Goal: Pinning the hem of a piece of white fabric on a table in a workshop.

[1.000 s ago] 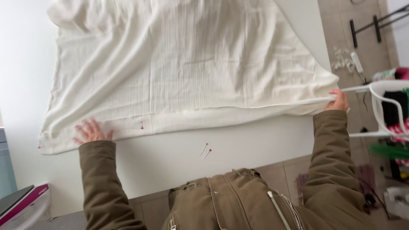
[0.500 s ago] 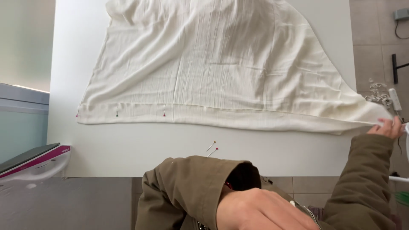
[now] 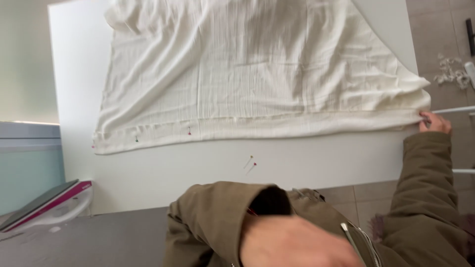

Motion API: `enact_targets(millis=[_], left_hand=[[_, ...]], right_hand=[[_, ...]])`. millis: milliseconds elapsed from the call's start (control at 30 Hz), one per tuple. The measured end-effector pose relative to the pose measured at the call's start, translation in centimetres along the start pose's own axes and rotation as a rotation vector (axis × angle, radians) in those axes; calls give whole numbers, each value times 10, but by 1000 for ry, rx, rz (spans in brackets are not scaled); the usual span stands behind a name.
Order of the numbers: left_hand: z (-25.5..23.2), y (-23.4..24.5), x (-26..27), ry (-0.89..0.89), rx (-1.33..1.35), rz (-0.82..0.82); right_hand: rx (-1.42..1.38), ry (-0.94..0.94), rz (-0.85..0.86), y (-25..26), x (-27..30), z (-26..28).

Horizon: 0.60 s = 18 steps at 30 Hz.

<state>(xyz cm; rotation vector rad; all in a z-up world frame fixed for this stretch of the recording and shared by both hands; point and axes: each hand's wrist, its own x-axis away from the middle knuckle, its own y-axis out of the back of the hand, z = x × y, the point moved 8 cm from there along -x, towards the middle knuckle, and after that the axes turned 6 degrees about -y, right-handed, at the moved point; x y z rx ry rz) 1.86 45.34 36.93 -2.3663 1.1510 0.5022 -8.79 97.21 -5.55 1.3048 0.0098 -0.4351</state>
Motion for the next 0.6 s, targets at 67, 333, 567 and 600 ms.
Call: enact_targets(millis=[67,333,567,600], left_hand=[[-30,81,22,67,-29,-73],[97,414,333,869,-1590,-434],[80,488,452,1273,-1530,-710],[78,490,452,1286,-1525,-717]], right_hand=[[-161,-116,57,9,-21,3],[-611,-505,116,59,-13,37],[-498,-281,375,49,-22,153],[-496,-276,388,27,-19,182]])
